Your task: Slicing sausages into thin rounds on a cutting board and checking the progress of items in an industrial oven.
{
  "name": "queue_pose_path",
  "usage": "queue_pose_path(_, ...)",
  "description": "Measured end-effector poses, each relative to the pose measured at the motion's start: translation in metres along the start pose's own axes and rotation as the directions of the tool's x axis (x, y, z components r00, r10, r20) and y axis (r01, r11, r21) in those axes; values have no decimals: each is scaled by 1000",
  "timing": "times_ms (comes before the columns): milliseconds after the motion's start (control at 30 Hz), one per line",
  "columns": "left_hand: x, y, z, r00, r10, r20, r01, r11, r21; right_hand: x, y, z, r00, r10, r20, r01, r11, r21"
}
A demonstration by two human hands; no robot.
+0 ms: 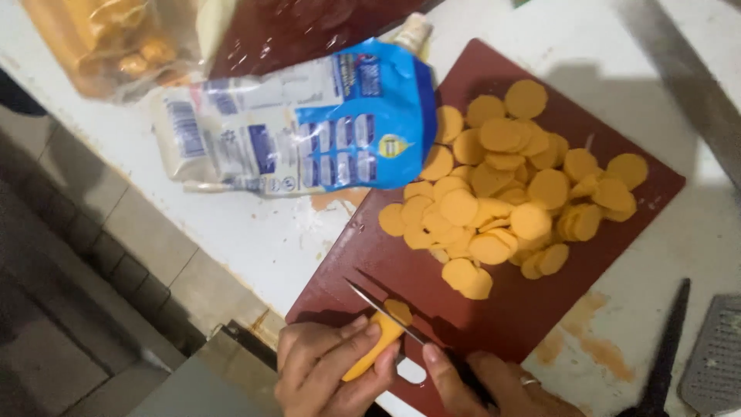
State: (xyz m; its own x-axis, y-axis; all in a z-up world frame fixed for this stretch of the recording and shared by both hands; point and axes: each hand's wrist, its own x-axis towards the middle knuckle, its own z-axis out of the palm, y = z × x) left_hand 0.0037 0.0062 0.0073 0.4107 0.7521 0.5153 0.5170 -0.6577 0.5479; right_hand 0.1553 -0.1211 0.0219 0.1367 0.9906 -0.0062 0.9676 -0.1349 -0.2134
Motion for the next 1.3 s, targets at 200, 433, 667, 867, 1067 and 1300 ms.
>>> queue_pose_path(200,-13,-4,-1,992,-120,33,121,992,-26,-24,5,22,998,15,-65,-19,998,-60)
queue_pose_path(433,-17,-8,-1,998,-13,-56,10,998,-59,-63,33,28,993,-79,-83,69,991,-118)
queue_pose_path(667,-13,-10,2,995,74,-67,-74,997,-3,-55,27,21,970,229,-76,-219,968,124)
queue_pose_path(867,-13,-10,1,999,35,-31,-35,999,-25,-64,27,22,995,55,78,-68,984,164)
queue_pose_path(1067,-15,-12,2,1000,6,-21,-7,998,-59,-48,8,12,877,200,437,-230,973,16)
queue_pose_path(1300,-12,-8,1,1000,4,-21,-5,999,-35,-58,17,22,935,120,333,-114,993,-38)
